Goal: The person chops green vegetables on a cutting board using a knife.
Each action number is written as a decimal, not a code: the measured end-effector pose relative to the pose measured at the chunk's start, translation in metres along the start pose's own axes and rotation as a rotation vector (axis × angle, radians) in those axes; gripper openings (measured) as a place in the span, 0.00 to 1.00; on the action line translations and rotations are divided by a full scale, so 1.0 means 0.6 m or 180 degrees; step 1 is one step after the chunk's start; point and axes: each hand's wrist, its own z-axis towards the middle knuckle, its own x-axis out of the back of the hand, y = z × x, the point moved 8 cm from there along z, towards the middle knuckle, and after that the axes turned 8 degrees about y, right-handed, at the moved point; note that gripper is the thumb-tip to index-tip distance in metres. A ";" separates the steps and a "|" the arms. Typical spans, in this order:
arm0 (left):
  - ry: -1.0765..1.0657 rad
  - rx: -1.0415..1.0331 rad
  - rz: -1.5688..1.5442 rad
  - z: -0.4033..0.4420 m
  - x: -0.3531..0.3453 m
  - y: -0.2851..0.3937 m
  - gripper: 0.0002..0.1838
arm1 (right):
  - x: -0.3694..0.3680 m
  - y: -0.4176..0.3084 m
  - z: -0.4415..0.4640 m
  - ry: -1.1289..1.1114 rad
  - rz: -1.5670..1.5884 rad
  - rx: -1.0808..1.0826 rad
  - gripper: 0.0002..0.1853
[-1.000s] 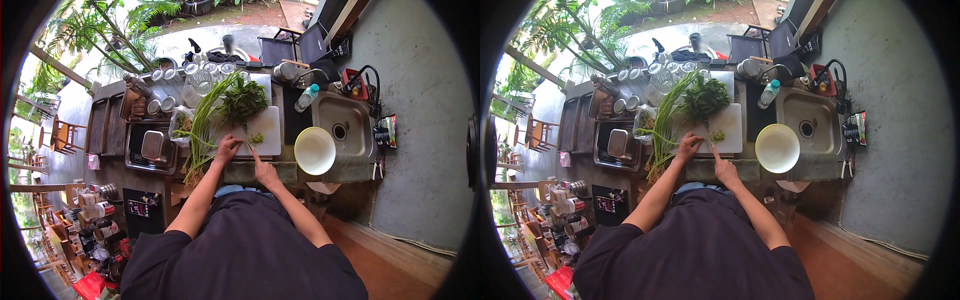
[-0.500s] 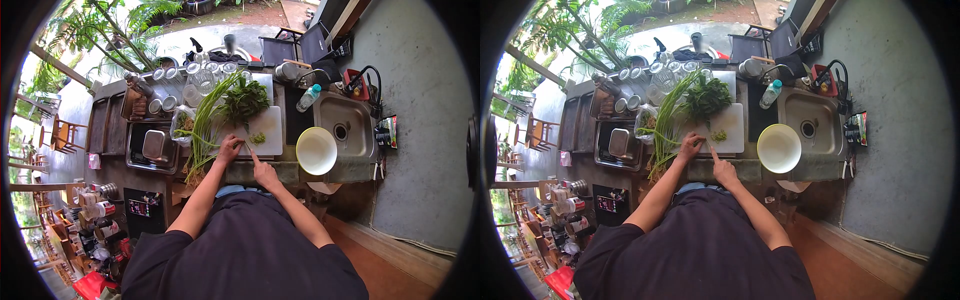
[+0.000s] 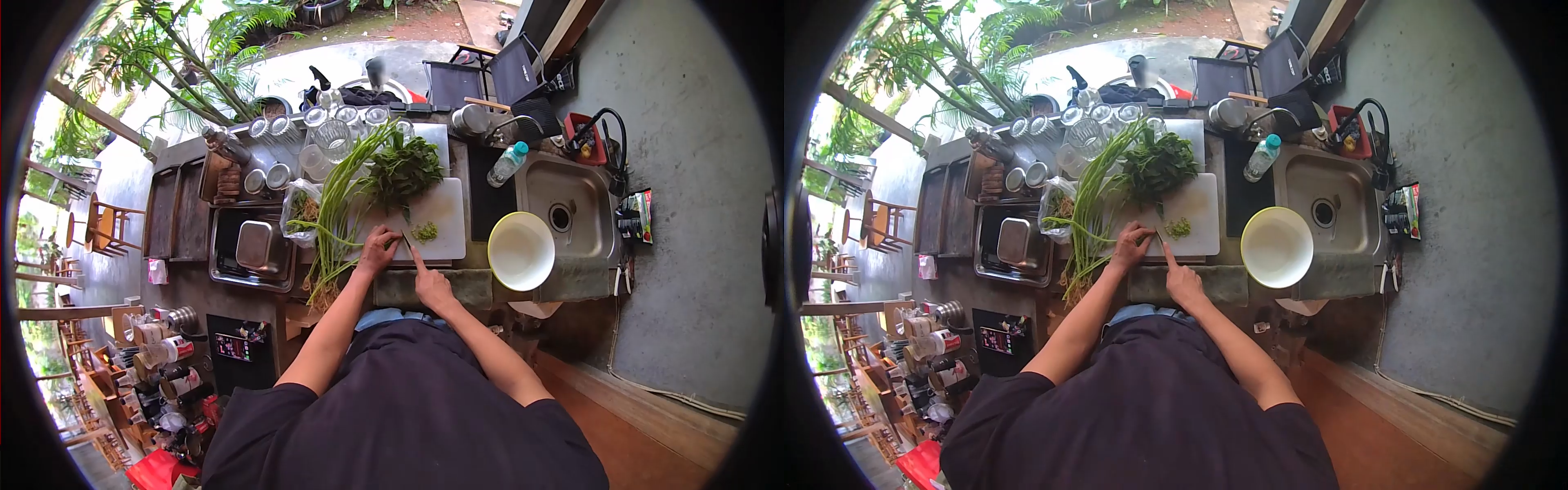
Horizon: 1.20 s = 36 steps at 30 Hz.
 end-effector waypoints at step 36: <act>0.0149 -0.0203 0.0024 -0.003 0.010 0.011 0.07 | -0.003 0.021 -0.016 0.0249 -0.0148 0.0260 0.41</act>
